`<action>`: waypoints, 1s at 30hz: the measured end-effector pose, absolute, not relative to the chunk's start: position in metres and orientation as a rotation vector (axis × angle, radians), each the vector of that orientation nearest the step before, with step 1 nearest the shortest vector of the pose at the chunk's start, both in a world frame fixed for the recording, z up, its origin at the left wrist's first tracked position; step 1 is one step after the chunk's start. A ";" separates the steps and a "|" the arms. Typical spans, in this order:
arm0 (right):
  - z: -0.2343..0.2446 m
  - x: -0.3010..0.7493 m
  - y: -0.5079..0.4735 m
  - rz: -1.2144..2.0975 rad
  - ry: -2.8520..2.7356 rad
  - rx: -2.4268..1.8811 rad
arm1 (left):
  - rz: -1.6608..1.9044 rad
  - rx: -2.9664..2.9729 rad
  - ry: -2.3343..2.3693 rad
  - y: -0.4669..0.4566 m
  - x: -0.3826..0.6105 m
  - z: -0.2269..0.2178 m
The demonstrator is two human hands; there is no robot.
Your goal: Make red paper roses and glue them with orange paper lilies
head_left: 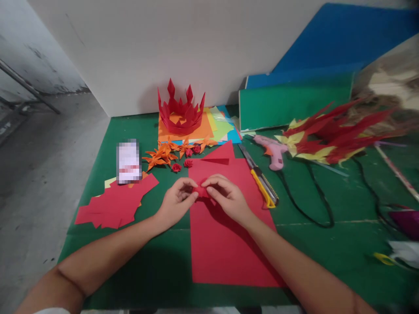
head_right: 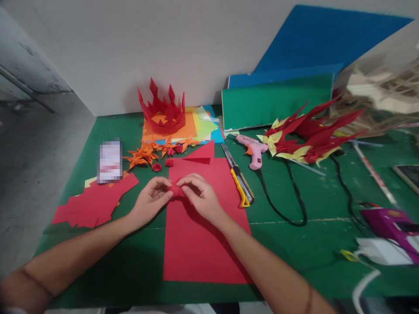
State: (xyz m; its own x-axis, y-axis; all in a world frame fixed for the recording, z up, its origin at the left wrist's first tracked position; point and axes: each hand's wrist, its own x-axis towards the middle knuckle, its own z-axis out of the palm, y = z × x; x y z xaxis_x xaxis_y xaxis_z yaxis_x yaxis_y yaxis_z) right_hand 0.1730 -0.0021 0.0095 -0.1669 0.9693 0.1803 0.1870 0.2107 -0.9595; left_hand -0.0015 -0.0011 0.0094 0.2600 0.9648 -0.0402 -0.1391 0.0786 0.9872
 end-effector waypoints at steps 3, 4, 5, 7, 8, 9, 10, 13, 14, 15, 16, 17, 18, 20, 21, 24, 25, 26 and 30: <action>0.008 0.173 -0.002 1.066 -1.535 -1.119 | 0.993 1.218 0.960 -0.003 -0.002 0.012; 0.007 0.173 -0.001 1.063 -1.543 -1.116 | 0.968 1.219 0.966 -0.003 -0.002 0.012; 0.007 0.173 -0.001 1.058 -1.554 -1.117 | 0.944 1.214 0.968 -0.003 -0.002 0.011; 0.007 0.172 -0.001 1.043 -1.556 -1.130 | 0.923 1.198 0.960 -0.003 -0.002 0.010; 0.007 0.172 -0.001 1.036 -1.551 -1.137 | 0.921 1.192 0.957 -0.003 -0.002 0.009; 0.007 0.172 -0.001 1.032 -1.548 -1.145 | 0.919 1.192 0.961 -0.002 -0.002 0.009; 0.008 0.172 -0.002 1.030 -1.550 -1.153 | 0.916 1.195 0.973 -0.002 -0.002 0.008; 0.008 0.172 -0.003 1.025 -1.563 -1.168 | 0.902 1.212 1.015 -0.002 -0.003 0.010; 0.008 0.172 -0.003 1.020 -1.564 -1.168 | 0.903 1.222 1.020 -0.002 -0.003 0.010; 0.008 0.172 -0.003 1.011 -1.563 -1.166 | 0.907 1.235 1.019 -0.002 -0.004 0.011; 0.008 0.172 -0.003 1.003 -1.562 -1.160 | 0.920 1.254 1.016 -0.002 -0.004 0.011; 0.008 0.172 -0.002 0.998 -1.562 -1.152 | 0.935 1.276 1.016 -0.002 -0.004 0.011; 0.008 0.172 -0.002 0.996 -1.561 -1.143 | 0.945 1.299 1.012 -0.002 -0.004 0.010; 0.008 0.172 -0.002 1.000 -1.558 -1.130 | 0.955 1.350 1.013 -0.002 -0.004 0.008; 0.008 0.172 -0.002 1.005 -1.556 -1.127 | 0.963 1.381 1.014 -0.003 -0.005 0.007; 0.007 0.172 -0.002 1.006 -1.546 -1.131 | 0.978 1.489 1.028 -0.003 -0.006 0.007; 0.007 0.172 -0.002 1.004 -1.547 -1.134 | 0.980 1.517 1.038 -0.003 -0.006 0.007; 0.007 0.172 -0.003 1.002 -1.551 -1.134 | 0.979 1.534 1.048 -0.003 -0.006 0.008; 0.008 0.172 -0.003 0.987 -1.573 -1.121 | 0.977 1.497 1.048 -0.003 -0.006 0.011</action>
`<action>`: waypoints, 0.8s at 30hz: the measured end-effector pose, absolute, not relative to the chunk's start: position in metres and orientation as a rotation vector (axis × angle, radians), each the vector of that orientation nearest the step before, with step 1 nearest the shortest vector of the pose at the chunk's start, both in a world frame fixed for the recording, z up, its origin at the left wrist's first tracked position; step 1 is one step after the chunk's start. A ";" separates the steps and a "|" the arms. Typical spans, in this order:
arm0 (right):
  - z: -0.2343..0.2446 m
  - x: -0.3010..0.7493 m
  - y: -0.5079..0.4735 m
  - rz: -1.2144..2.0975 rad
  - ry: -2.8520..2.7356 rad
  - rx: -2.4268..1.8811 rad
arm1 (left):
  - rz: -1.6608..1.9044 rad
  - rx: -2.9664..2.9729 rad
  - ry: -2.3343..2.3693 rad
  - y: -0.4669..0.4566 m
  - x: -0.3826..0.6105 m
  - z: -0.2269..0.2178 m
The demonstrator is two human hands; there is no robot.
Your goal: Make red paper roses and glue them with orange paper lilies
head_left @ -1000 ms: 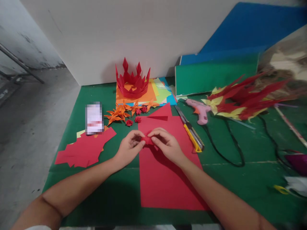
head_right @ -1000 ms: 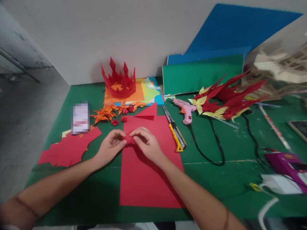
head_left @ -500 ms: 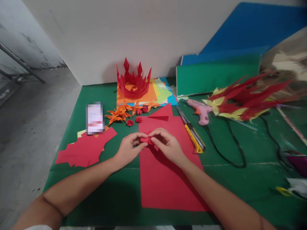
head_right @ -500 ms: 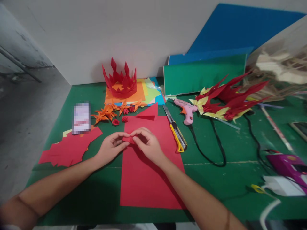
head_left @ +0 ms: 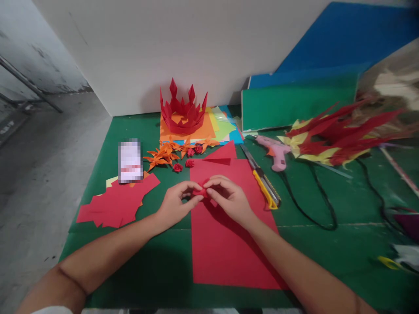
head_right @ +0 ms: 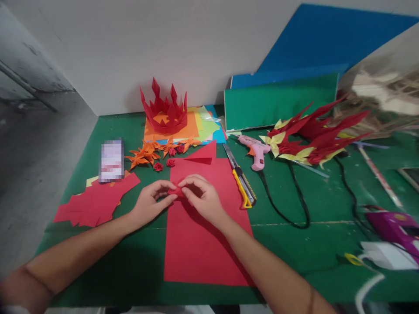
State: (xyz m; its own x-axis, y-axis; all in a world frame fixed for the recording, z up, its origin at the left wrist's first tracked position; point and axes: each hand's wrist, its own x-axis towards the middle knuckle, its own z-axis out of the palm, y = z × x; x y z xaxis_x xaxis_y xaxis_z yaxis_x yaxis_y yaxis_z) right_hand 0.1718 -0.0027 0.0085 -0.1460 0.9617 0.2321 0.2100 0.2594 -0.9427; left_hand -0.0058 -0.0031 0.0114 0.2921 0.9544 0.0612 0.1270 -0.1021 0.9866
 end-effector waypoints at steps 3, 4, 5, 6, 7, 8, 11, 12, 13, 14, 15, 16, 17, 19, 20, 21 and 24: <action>0.010 0.171 -0.003 0.958 -1.590 -1.110 | 0.960 1.467 1.040 -0.003 -0.006 0.013; 0.011 0.171 -0.003 0.945 -1.599 -1.109 | 0.949 1.463 1.044 -0.002 -0.006 0.013; 0.011 0.171 -0.003 0.929 -1.611 -1.109 | 0.939 1.457 1.051 -0.002 -0.006 0.014; 0.012 0.170 -0.004 0.911 -1.623 -1.108 | 0.930 1.449 1.060 -0.002 -0.007 0.013; 0.013 0.170 -0.004 0.894 -1.635 -1.107 | 0.923 1.437 1.066 -0.002 -0.007 0.013; 0.013 0.170 -0.005 0.881 -1.647 -1.105 | 0.919 1.419 1.065 -0.002 -0.008 0.013; 0.014 0.169 -0.006 0.859 -1.678 -1.103 | 0.930 1.347 1.029 -0.001 -0.008 0.011; 0.014 0.169 -0.006 0.855 -1.680 -1.109 | 0.935 1.328 1.014 -0.001 -0.008 0.010; 0.013 0.169 -0.006 0.852 -1.681 -1.117 | 0.939 1.315 1.004 -0.001 -0.007 0.010; 0.013 0.169 -0.006 0.848 -1.679 -1.127 | 0.942 1.304 0.998 -0.002 -0.007 0.010; 0.013 0.169 -0.006 0.843 -1.677 -1.138 | 0.941 1.291 0.996 -0.002 -0.006 0.010; 0.012 0.169 -0.006 0.837 -1.677 -1.149 | 0.938 1.275 0.993 -0.003 -0.006 0.009; 0.012 0.169 -0.006 0.830 -1.679 -1.157 | 0.934 1.255 0.991 -0.003 -0.005 0.009; 0.012 0.168 -0.006 0.816 -1.690 -1.174 | 0.918 1.221 0.993 -0.005 -0.004 0.009; 0.013 0.168 -0.007 0.809 -1.697 -1.181 | 0.910 1.212 1.000 -0.005 -0.004 0.008; 0.013 0.168 -0.007 0.802 -1.704 -1.186 | 0.900 1.211 1.012 -0.006 -0.004 0.008; 0.013 0.167 -0.007 0.795 -1.718 -1.188 | 0.875 1.251 1.057 -0.006 -0.005 0.008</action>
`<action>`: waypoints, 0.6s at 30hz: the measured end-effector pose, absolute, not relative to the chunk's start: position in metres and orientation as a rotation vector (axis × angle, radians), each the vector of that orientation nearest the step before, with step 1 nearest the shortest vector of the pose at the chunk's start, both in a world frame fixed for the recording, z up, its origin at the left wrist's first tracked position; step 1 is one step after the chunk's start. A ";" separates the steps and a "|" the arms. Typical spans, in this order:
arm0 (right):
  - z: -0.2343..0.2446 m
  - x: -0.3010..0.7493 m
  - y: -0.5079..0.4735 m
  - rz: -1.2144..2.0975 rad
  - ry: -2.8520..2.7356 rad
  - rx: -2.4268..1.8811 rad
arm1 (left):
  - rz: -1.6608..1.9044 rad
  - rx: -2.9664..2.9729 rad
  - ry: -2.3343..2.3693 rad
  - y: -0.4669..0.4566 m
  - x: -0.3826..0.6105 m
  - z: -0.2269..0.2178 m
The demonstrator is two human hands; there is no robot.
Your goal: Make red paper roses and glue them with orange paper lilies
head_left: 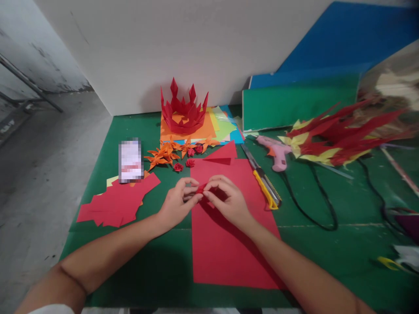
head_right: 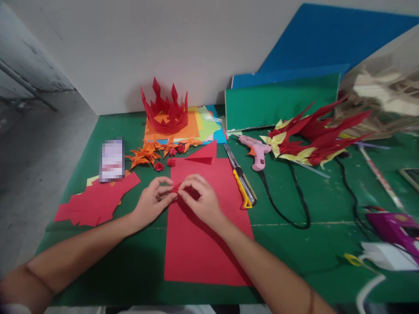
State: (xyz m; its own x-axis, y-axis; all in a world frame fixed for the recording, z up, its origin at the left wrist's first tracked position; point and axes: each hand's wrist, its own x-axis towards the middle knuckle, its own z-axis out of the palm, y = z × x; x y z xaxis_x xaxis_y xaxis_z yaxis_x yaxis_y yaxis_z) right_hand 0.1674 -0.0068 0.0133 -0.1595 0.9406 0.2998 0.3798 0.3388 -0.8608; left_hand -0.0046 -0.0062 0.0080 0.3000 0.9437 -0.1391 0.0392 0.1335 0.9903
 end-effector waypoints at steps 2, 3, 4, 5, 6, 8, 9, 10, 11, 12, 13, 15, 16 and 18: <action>0.013 0.167 -0.007 0.797 -1.717 -1.184 | 0.861 1.295 1.065 -0.006 -0.005 0.008; 0.013 0.166 -0.006 0.797 -1.715 -1.184 | 0.859 1.312 1.057 -0.006 -0.005 0.008; 0.013 0.166 -0.006 0.794 -1.714 -1.182 | 0.862 1.322 1.045 -0.006 -0.005 0.008; 0.012 0.166 -0.006 0.791 -1.713 -1.180 | 0.866 1.324 1.030 -0.007 -0.005 0.007; 0.012 0.165 -0.006 0.785 -1.709 -1.178 | 0.870 1.319 1.016 -0.007 -0.005 0.007; 0.011 0.165 -0.006 0.782 -1.707 -1.173 | 0.877 1.294 0.996 -0.008 -0.004 0.005; 0.011 0.165 -0.006 0.780 -1.705 -1.172 | 0.880 1.279 0.992 -0.008 -0.004 0.005; 0.011 0.165 -0.006 0.778 -1.704 -1.172 | 0.884 1.263 0.987 -0.008 -0.004 0.004; 0.011 0.165 -0.006 0.775 -1.703 -1.174 | 0.890 1.246 0.983 -0.009 -0.004 0.003; 0.011 0.165 -0.006 0.774 -1.703 -1.178 | 0.896 1.231 0.978 -0.009 -0.003 0.003; 0.011 0.165 -0.006 0.774 -1.704 -1.183 | 0.903 1.217 0.972 -0.009 -0.003 0.003; 0.011 0.164 -0.007 0.773 -1.702 -1.192 | 0.919 1.197 0.963 -0.010 -0.002 0.003; 0.011 0.164 -0.007 0.772 -1.700 -1.195 | 0.925 1.190 0.960 -0.010 -0.001 0.003; 0.011 0.163 -0.007 0.762 -1.695 -1.195 | 0.932 1.179 0.960 -0.010 -0.001 0.004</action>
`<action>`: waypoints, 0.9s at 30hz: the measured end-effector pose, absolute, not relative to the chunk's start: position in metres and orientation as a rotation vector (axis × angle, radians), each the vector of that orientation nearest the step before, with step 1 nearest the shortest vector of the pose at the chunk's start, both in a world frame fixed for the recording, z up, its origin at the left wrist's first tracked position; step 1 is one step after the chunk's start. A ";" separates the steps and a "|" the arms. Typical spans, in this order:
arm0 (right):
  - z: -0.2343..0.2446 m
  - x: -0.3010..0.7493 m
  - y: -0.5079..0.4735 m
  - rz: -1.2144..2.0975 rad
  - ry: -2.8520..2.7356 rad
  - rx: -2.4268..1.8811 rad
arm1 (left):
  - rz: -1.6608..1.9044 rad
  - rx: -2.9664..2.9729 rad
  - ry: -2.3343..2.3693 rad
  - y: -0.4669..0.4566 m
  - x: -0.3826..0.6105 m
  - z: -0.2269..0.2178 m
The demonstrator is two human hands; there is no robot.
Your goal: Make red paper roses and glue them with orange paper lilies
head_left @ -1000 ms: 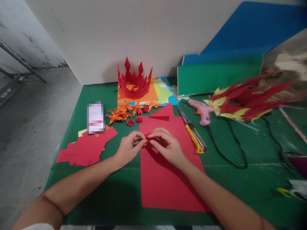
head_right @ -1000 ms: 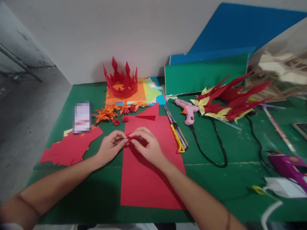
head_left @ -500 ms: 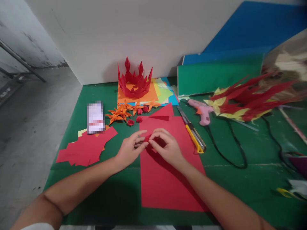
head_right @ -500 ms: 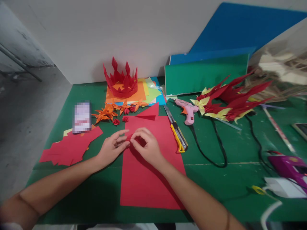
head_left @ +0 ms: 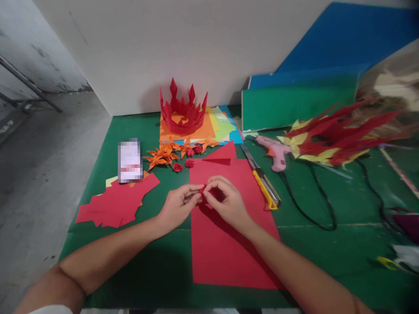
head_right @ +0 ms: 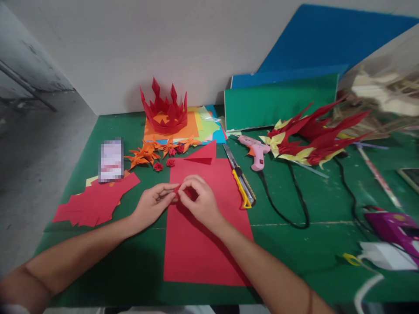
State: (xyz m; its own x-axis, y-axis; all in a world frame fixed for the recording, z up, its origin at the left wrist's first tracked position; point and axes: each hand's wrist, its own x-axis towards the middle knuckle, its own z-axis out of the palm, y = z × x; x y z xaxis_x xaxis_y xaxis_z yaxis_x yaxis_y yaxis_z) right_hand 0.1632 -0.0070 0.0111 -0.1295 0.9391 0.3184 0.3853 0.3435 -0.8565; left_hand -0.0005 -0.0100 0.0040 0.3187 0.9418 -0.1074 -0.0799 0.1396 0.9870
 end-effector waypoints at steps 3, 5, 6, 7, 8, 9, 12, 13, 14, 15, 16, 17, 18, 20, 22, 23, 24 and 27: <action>0.011 0.163 -0.007 0.744 -1.699 -1.196 | 0.938 1.158 0.972 -0.010 0.001 0.006; 0.010 0.162 -0.007 0.739 -1.704 -1.205 | 0.940 1.140 0.989 -0.009 0.001 0.007; 0.010 0.162 -0.008 0.738 -1.705 -1.208 | 0.938 1.131 0.999 -0.009 0.001 0.008; 0.010 0.162 -0.008 0.737 -1.706 -1.207 | 0.935 1.123 1.010 -0.009 0.001 0.009; 0.010 0.162 -0.008 0.739 -1.707 -1.203 | 0.931 1.116 1.022 -0.008 0.000 0.010; 0.010 0.162 -0.008 0.743 -1.707 -1.196 | 0.927 1.111 1.035 -0.008 0.000 0.011; 0.010 0.162 -0.010 0.776 -1.692 -1.177 | 0.912 1.094 1.082 -0.007 -0.001 0.014; 0.010 0.161 -0.011 0.798 -1.673 -1.176 | 0.907 1.086 1.097 -0.007 -0.002 0.015; 0.009 0.161 -0.012 0.825 -1.644 -1.179 | 0.900 1.078 1.109 -0.006 -0.002 0.016; 0.008 0.160 -0.013 0.857 -1.611 -1.183 | 0.894 1.074 1.115 -0.007 -0.002 0.016; 0.007 0.160 -0.014 0.892 -1.576 -1.188 | 0.891 1.073 1.117 -0.007 -0.001 0.017; 0.006 0.159 -0.014 0.930 -1.540 -1.192 | 0.890 1.075 1.114 -0.007 -0.001 0.018; 0.005 0.159 -0.015 0.969 -1.509 -1.192 | 0.893 1.077 1.107 -0.007 -0.001 0.018; 0.004 0.159 -0.015 1.048 -1.460 -1.182 | 0.903 1.079 1.093 -0.008 0.000 0.019; 0.003 0.160 -0.014 1.114 -1.423 -1.168 | 0.906 1.079 1.083 -0.009 0.000 0.019; 0.003 0.160 -0.014 1.137 -1.410 -1.161 | 0.903 1.083 1.080 -0.009 0.001 0.019; 0.004 0.160 -0.014 1.150 -1.400 -1.156 | 0.898 1.088 1.077 -0.009 0.000 0.018; 0.004 0.161 -0.013 1.154 -1.386 -1.149 | 0.890 1.098 1.065 -0.009 0.000 0.016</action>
